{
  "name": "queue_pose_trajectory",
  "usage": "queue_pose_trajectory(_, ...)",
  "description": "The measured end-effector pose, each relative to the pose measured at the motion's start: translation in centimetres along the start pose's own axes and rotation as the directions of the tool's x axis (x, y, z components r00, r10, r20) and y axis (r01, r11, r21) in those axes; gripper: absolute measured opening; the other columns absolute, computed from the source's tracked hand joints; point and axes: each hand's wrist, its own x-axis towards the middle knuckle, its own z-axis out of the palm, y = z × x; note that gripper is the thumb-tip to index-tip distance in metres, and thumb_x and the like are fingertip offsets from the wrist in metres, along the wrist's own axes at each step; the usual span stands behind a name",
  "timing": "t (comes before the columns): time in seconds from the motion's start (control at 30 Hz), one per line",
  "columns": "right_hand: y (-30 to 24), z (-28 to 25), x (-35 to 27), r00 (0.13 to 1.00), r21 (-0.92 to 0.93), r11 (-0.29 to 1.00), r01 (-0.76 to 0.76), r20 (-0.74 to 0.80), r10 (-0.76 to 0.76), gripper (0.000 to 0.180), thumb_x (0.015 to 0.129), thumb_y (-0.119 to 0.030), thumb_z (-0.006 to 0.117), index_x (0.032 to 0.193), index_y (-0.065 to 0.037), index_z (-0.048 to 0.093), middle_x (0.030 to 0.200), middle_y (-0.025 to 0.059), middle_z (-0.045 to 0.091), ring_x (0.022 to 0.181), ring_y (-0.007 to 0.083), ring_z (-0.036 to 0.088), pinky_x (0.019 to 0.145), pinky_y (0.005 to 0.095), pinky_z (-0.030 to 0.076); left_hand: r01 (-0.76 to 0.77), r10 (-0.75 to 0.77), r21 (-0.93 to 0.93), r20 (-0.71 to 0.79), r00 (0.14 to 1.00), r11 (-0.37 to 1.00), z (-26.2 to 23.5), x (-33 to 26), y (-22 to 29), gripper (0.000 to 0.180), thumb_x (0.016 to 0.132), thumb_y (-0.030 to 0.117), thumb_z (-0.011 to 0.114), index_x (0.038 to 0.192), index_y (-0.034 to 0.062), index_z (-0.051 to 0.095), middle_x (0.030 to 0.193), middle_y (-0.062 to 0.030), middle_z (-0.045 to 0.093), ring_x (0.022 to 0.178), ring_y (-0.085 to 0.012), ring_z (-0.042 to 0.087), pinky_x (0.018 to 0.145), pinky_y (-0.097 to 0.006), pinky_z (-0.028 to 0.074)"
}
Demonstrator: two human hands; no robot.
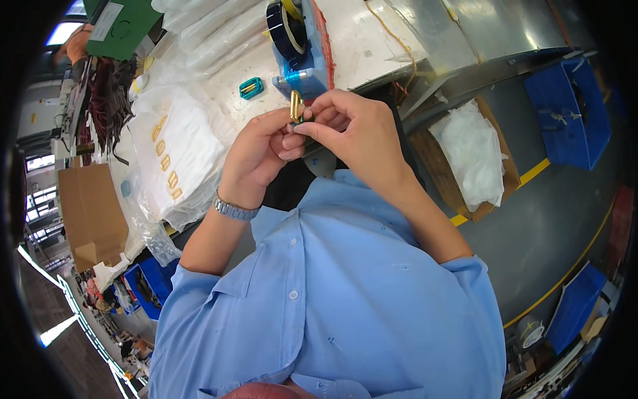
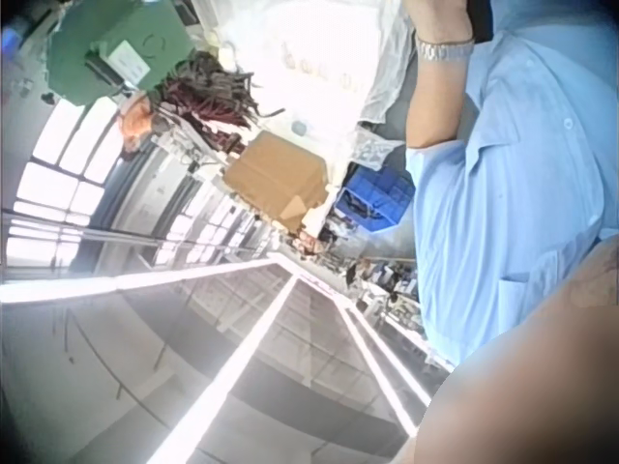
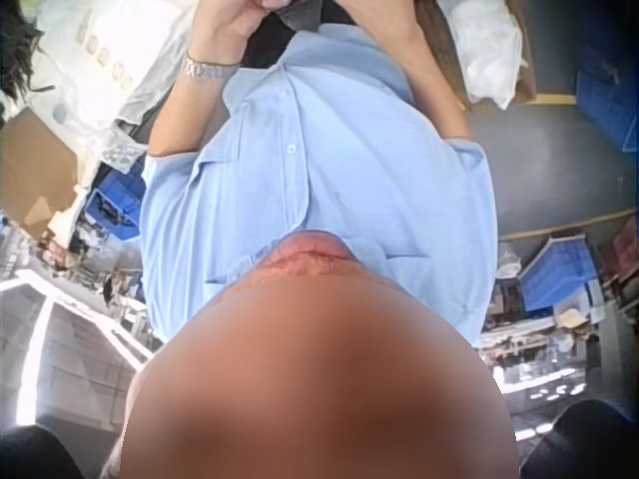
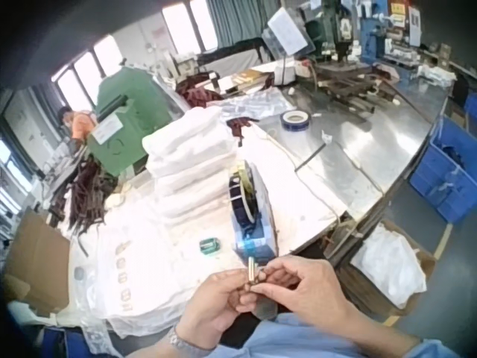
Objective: Putting blue protective tape around metal hardware buckles.
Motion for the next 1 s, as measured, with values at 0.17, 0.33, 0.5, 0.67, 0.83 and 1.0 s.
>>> queue_pose_trajectory(0.17, 0.7, 0.2, 1.0, 0.992, 0.162, 0.98, 0.112, 0.039, -0.12, 0.049, 0.094, 0.0, 0.078, 0.139, 0.009, 0.062, 0.127, 0.0141, 0.075, 0.115, 0.0178, 0.072, 0.101, 0.0324, 0.058, 0.168, -0.171, -0.035, -0.112, 0.979, 0.985, 1.3, -0.3, 1.3, 0.024, 0.106, 0.015, 0.059, 0.111, -0.0044, 0.072, 0.08, 0.0015, 0.062, 0.062, -0.0066, 0.047, 0.052, -0.024, 0.036)
queue_pose_trajectory(0.33, 0.4, 0.3, 1.2, 0.997, 0.322, 0.947, 0.001, 0.067, -0.024, 0.052, 0.094, 0.001, 0.078, 0.142, 0.011, 0.059, 0.127, 0.0171, 0.074, 0.112, 0.0188, 0.074, 0.101, 0.0323, 0.059, 0.228, -0.232, -0.052, -0.094, 0.968, 0.972, 1.6, -0.9, 2.4, 0.022, 0.107, 0.015, 0.057, 0.112, -0.0026, 0.069, 0.078, 0.002, 0.06, 0.062, -0.0073, 0.046, 0.053, -0.023, 0.037)
queue_pose_trajectory(0.5, -0.2, 1.8, 0.0, 0.998, 0.421, 0.907, -0.009, -0.053, 0.034, 0.044, 0.092, -0.004, 0.082, 0.13, 0.011, 0.067, 0.112, 0.016, 0.079, 0.101, 0.0163, 0.076, 0.094, 0.0292, 0.06, 0.264, -0.264, -0.024, -0.135, 0.955, 0.964, 2.9, -1.9, 3.1, 0.019, 0.107, 0.015, 0.056, 0.111, -0.0004, 0.067, 0.078, 0.0024, 0.058, 0.062, -0.0076, 0.047, 0.052, -0.023, 0.037)
queue_pose_trajectory(0.67, 1.0, 2.2, -0.5, 0.993, 0.455, 0.888, -0.069, -0.05, 0.102, 0.042, 0.092, -0.006, 0.082, 0.128, 0.011, 0.068, 0.111, 0.0162, 0.079, 0.101, 0.0158, 0.076, 0.092, 0.0283, 0.061, 0.307, -0.313, -0.06, -0.2, 0.929, 0.95, 2.3, -1.5, 2.0, 0.017, 0.107, 0.015, 0.056, 0.106, 0.0017, 0.065, 0.077, 0.0026, 0.057, 0.06, -0.0077, 0.047, 0.05, -0.023, 0.036)
queue_pose_trajectory(0.83, 1.1, 1.8, -0.4, 0.994, 0.416, 0.905, -0.091, -0.017, 0.108, 0.045, 0.091, -0.007, 0.083, 0.129, 0.011, 0.067, 0.116, 0.0168, 0.078, 0.102, 0.0162, 0.075, 0.093, 0.0285, 0.06, 0.309, -0.318, -0.073, -0.234, 0.919, 0.948, 2.8, -1.5, 1.7, 0.015, 0.107, 0.016, 0.056, 0.105, 0.0036, 0.064, 0.077, 0.003, 0.057, 0.06, -0.008, 0.046, 0.05, -0.023, 0.036)
queue_pose_trajectory(1.0, 1.0, 1.1, 0.5, 0.999, 0.363, 0.931, -0.029, 0.032, 0.019, 0.052, 0.093, -0.002, 0.08, 0.14, 0.009, 0.06, 0.131, 0.0185, 0.072, 0.117, 0.0201, 0.071, 0.103, 0.0334, 0.057, 0.289, -0.31, -0.123, -0.214, 0.926, 0.949, 2.9, -1.9, 1.4, 0.014, 0.108, 0.016, 0.054, 0.107, 0.0057, 0.064, 0.078, 0.0031, 0.058, 0.062, -0.0088, 0.048, 0.055, -0.025, 0.04)
